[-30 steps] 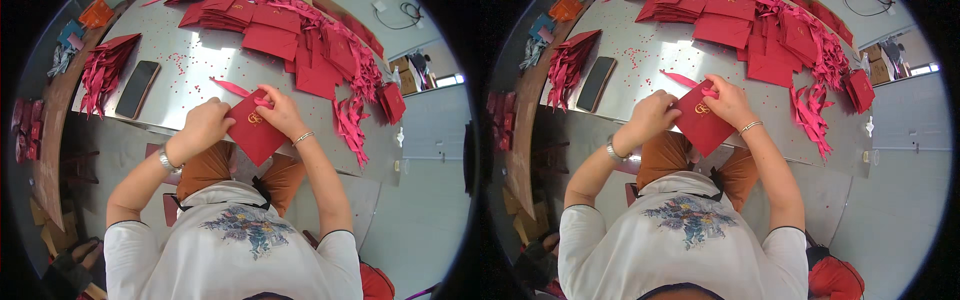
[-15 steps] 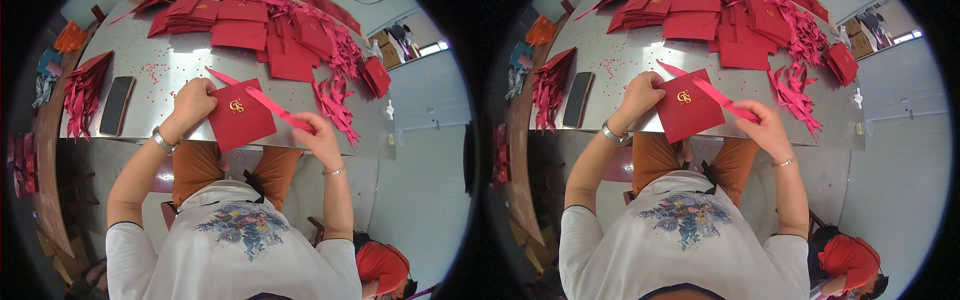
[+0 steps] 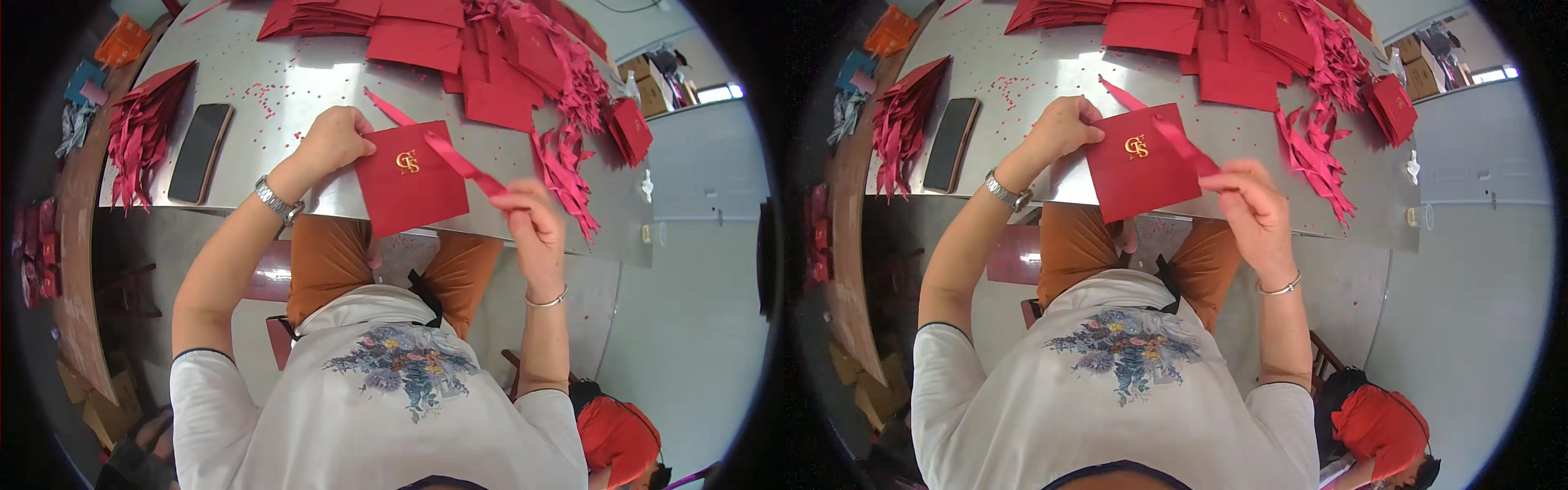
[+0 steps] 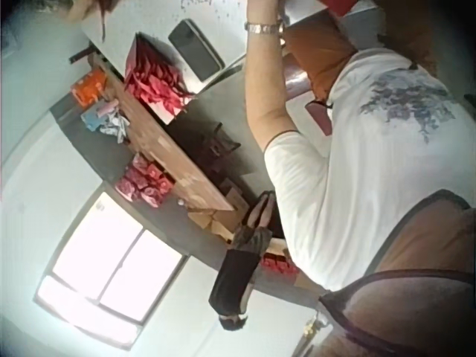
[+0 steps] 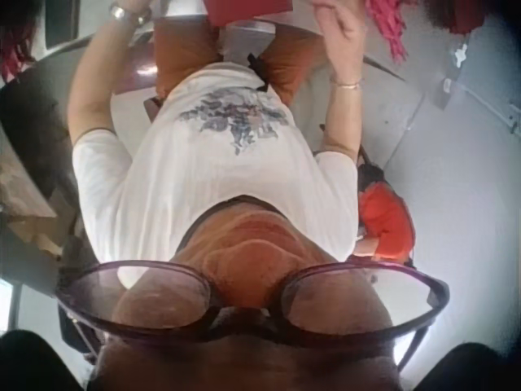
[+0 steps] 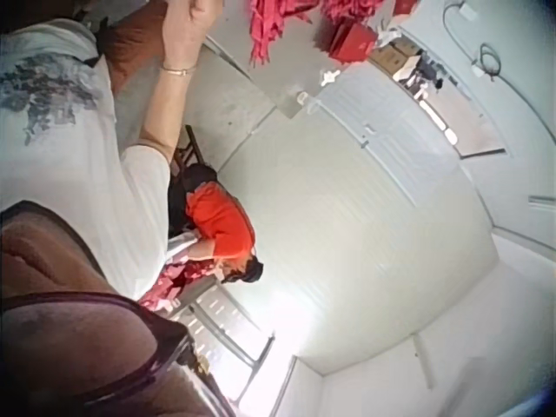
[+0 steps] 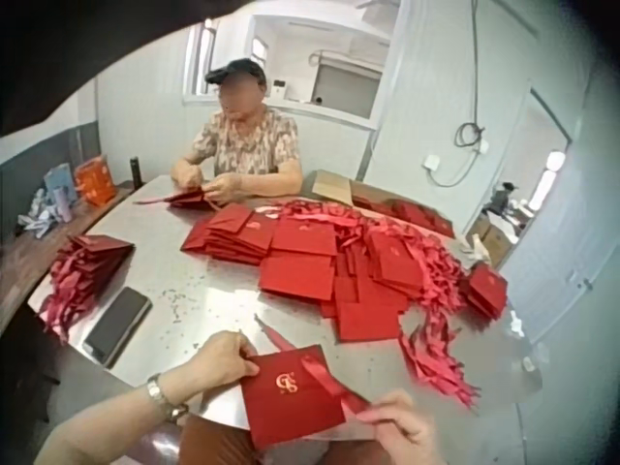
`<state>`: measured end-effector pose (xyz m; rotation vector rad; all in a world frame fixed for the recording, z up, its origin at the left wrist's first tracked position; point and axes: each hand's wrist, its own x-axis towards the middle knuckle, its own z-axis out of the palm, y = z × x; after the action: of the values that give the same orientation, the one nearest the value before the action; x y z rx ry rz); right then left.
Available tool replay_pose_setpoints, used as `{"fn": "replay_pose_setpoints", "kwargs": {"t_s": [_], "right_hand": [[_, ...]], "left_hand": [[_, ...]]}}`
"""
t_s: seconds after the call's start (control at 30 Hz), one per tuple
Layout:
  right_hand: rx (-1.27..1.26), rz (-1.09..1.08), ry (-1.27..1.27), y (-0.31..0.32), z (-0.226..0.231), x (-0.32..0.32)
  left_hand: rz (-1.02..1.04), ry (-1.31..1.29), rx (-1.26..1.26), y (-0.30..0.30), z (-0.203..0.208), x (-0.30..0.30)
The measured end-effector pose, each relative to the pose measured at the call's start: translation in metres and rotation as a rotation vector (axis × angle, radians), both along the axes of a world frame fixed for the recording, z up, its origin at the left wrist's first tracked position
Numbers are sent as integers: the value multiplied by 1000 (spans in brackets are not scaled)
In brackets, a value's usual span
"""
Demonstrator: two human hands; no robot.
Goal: The person assembles small gift bags by threading ribbons through the bag openings and folding the flaps by hand.
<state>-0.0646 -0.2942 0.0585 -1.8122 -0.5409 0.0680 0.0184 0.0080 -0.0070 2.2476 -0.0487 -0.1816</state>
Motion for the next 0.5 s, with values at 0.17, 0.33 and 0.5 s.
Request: {"fn": "replay_pose_setpoints", "kwargs": {"t_s": [0.17, 0.33, 0.5], "right_hand": [[-34, -46, -161, 68, -10, 25], [-170, -150, 172, 107, -65, 40], [-279, -223, 80, 114, -75, 42]], "left_hand": [[-25, 104, -71, 1, 6, -2], [-52, 177, -66, -2, 15, -2], [-153, 154, -51, 0, 13, 1]]}}
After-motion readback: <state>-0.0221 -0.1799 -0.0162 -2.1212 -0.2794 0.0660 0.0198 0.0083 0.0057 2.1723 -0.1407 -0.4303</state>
